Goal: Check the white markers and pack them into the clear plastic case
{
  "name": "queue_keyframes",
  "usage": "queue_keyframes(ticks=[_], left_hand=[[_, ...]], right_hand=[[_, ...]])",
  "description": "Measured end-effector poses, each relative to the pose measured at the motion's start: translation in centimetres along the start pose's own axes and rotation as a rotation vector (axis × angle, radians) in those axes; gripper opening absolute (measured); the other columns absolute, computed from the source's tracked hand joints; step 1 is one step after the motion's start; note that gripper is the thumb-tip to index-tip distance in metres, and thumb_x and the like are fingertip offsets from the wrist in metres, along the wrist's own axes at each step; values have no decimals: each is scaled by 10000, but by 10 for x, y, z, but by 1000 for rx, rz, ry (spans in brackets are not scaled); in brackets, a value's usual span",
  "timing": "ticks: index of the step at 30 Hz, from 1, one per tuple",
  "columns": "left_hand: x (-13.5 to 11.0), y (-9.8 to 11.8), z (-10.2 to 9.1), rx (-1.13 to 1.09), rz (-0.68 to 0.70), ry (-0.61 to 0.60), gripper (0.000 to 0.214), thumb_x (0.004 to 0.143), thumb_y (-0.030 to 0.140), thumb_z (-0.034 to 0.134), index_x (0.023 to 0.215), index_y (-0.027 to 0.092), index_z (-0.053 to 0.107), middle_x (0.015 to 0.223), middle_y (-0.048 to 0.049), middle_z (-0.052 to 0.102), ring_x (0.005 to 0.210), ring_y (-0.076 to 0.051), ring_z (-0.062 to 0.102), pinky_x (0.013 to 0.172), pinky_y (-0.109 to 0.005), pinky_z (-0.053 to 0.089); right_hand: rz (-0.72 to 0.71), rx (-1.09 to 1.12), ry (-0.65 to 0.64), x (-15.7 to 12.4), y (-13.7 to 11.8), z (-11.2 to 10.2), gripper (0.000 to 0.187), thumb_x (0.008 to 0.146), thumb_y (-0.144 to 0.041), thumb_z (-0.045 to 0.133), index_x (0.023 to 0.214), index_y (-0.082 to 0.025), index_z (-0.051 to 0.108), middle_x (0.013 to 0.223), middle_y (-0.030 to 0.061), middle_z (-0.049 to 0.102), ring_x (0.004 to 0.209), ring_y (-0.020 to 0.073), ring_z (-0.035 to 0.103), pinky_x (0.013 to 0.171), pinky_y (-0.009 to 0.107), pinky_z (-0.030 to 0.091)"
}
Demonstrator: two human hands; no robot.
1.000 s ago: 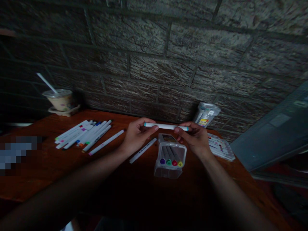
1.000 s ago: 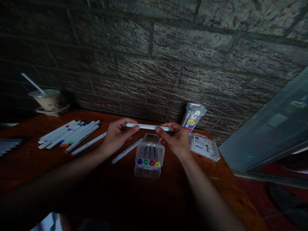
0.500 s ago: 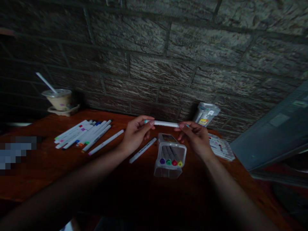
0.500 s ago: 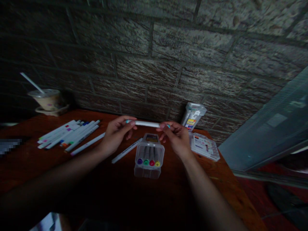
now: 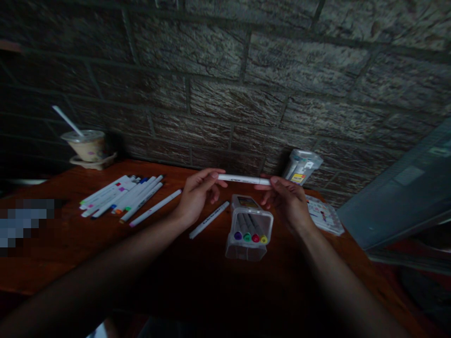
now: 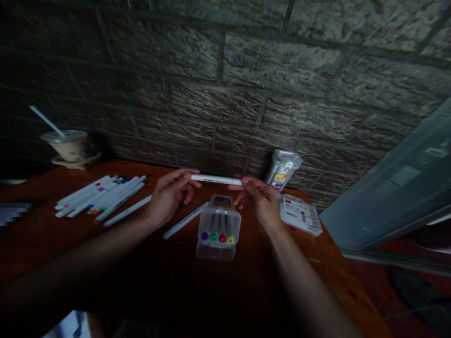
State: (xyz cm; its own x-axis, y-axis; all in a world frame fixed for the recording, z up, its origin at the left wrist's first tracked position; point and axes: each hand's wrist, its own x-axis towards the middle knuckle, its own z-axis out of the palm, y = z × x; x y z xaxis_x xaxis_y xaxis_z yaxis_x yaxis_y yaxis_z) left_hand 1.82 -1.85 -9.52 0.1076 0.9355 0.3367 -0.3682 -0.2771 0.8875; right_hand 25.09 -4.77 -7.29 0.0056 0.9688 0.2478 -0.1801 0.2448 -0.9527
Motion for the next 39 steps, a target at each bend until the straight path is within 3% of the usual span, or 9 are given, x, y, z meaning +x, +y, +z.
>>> queue_keyframes(ticks=[16, 25, 39], left_hand=[[-1, 3, 1, -41, -31, 3, 291, 914, 400, 678, 1029, 146, 760, 781, -82, 770, 458, -97, 511, 416, -230, 379], [0, -2, 2, 58, 25, -6, 293, 940, 416, 683, 1048, 154, 756, 763, -59, 756, 447, -77, 505, 409, -211, 380], [-3, -4, 4, 141, 38, -4, 261, 865, 395, 776, 950, 152, 735, 763, -36, 746, 441, -62, 536, 407, -192, 416]], right_hand=[[-5, 11, 4, 4, 4, -4, 399, 835, -522, 771, 1053, -188, 767, 901, 106, 845, 486, 155, 678, 415, 254, 482], [-48, 14, 29, 4, 5, -3, 335, 825, -490, 811, 973, -192, 771, 868, 92, 840, 503, 136, 687, 436, 240, 506], [-78, -21, 60, 4, 8, -2, 256, 752, -367, 911, 894, -193, 787, 788, 57, 828, 480, 129, 703, 413, 210, 525]])
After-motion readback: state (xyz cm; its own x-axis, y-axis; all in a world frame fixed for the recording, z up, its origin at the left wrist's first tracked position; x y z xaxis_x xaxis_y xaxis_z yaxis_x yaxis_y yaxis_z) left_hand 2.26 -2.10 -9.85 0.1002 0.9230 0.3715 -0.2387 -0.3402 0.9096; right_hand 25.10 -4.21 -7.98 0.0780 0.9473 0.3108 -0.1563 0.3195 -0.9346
